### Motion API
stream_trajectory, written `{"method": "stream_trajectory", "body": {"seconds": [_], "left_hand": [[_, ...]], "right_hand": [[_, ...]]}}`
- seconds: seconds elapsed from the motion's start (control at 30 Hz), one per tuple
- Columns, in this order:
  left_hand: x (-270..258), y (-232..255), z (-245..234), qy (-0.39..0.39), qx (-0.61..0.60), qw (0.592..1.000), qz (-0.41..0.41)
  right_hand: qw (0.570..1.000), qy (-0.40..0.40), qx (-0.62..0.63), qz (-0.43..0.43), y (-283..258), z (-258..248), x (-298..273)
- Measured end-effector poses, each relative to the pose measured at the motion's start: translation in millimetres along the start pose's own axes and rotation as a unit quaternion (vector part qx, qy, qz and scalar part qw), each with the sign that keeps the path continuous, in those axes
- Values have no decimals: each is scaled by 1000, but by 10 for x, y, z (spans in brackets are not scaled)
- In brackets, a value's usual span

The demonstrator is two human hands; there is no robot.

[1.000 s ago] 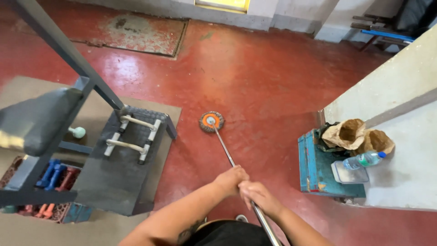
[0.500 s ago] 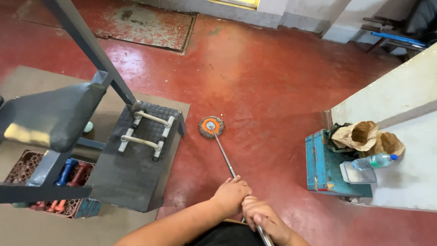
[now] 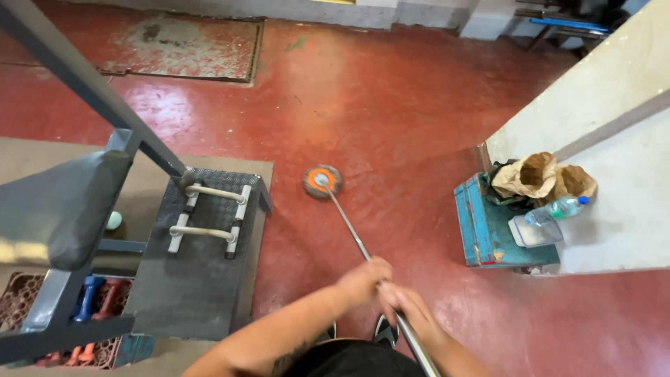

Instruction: Mopping the floor in a gym environment around various fitness equipment.

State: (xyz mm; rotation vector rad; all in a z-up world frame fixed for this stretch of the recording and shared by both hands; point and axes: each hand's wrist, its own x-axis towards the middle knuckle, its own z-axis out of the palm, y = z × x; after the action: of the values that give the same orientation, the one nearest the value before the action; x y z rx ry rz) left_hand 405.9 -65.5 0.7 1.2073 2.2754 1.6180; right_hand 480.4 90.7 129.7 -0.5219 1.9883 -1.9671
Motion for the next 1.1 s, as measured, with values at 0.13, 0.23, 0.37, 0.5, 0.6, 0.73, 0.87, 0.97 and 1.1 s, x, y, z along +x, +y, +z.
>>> {"method": "stream_trajectory", "body": {"seconds": [0.13, 0.23, 0.37, 0.5, 0.6, 0.73, 0.87, 0.97, 1.1], "left_hand": [[17, 469, 318, -68, -55, 996, -15], [105, 436, 445, -122, -58, 990, -38], [316, -195, 563, -184, 11, 983, 11], [695, -123, 294, -257, 194, 946, -39], [645, -228, 506, -221, 154, 941, -206], [397, 174, 819, -242, 173, 955, 10], [249, 595, 1015, -252, 77, 965, 8], [246, 236, 1250, -248, 85, 965, 19], [764, 111, 807, -290, 153, 945, 3]], "right_hand": [[998, 40, 34, -24, 11, -84, -621], [995, 54, 25, -74, -47, -166, -665], [992, 102, 55, 42, 383, -303, -515], [985, 140, 69, 75, 403, -390, -141], [990, 139, 13, -32, 371, -397, -266], [980, 179, 61, 68, 397, -359, -1021], [982, 171, 50, -55, -50, -238, -1280], [982, 160, 87, -42, 42, -391, -1183], [980, 172, 80, 54, 341, -590, -776]]}}
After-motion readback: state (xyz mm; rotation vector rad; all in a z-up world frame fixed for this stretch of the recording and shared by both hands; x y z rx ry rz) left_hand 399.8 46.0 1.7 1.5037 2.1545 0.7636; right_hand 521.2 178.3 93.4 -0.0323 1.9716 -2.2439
